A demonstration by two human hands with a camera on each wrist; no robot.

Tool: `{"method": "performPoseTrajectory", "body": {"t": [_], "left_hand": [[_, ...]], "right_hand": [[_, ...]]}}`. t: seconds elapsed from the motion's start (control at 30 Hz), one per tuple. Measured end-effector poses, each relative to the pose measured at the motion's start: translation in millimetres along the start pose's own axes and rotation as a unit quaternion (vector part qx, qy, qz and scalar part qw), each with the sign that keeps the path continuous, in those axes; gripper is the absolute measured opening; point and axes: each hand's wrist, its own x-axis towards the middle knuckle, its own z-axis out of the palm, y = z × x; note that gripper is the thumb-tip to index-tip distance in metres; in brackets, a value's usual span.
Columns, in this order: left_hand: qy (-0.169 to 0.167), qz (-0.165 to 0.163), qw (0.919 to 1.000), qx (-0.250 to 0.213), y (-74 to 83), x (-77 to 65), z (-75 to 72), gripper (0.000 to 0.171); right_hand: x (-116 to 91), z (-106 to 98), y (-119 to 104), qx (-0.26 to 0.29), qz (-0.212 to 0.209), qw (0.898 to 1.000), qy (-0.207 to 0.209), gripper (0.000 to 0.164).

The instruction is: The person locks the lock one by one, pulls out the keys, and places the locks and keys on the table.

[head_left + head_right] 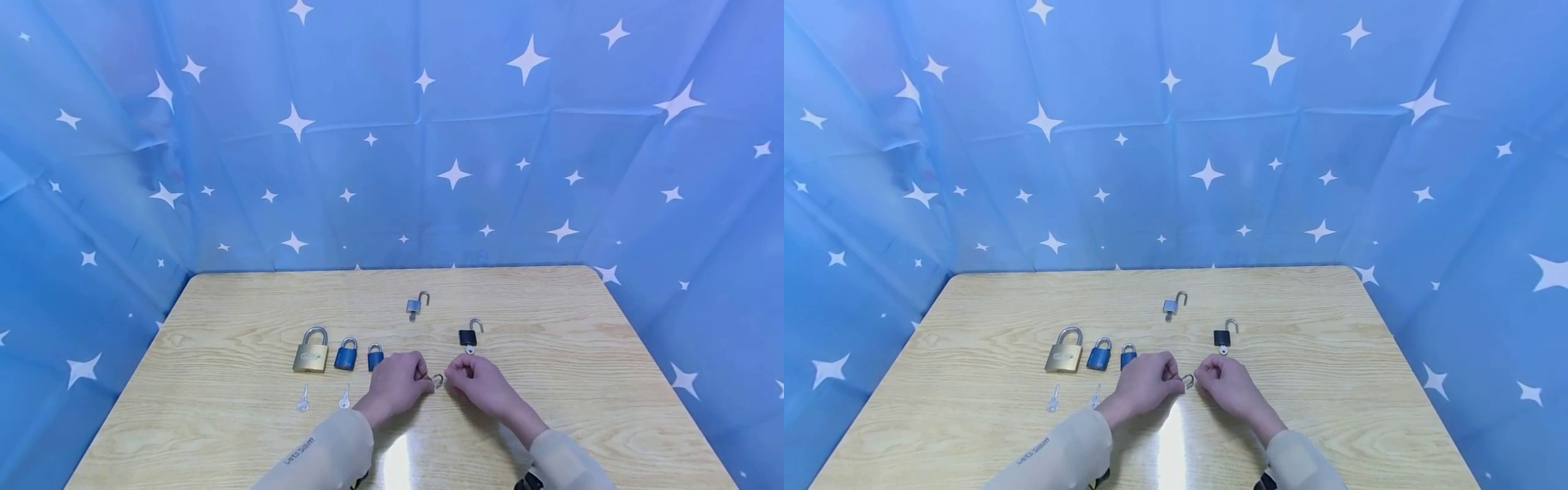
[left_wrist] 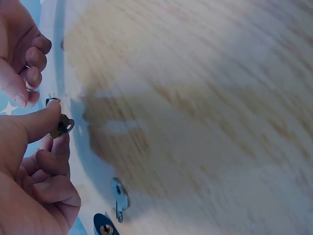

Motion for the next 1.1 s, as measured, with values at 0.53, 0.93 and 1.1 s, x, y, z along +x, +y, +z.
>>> {"method": "performPoseTrajectory", "body": {"t": [0.53, 0.93, 1.1], "left_hand": [[0.034, 0.019, 0.9989, -0.028, -6.3, -0.8, -17.0, 0.016], [0.027, 0.005, 0.9992, -0.027, -6.6, -3.7, -18.2, 0.014], [0.031, 0.002, 0.999, -0.033, -7.6, -5.3, -19.1, 0.014]], "right_hand": [[3.8, 3.5, -11.9, 0.053, -0.063, 0.996, -0.021, 0.019], [5.7, 8.1, -17.7, 0.052, -0.082, 0.995, -0.03, 0.021], [4.7, 8.9, -21.2, 0.05, -0.073, 0.996, -0.029, 0.016]]}}
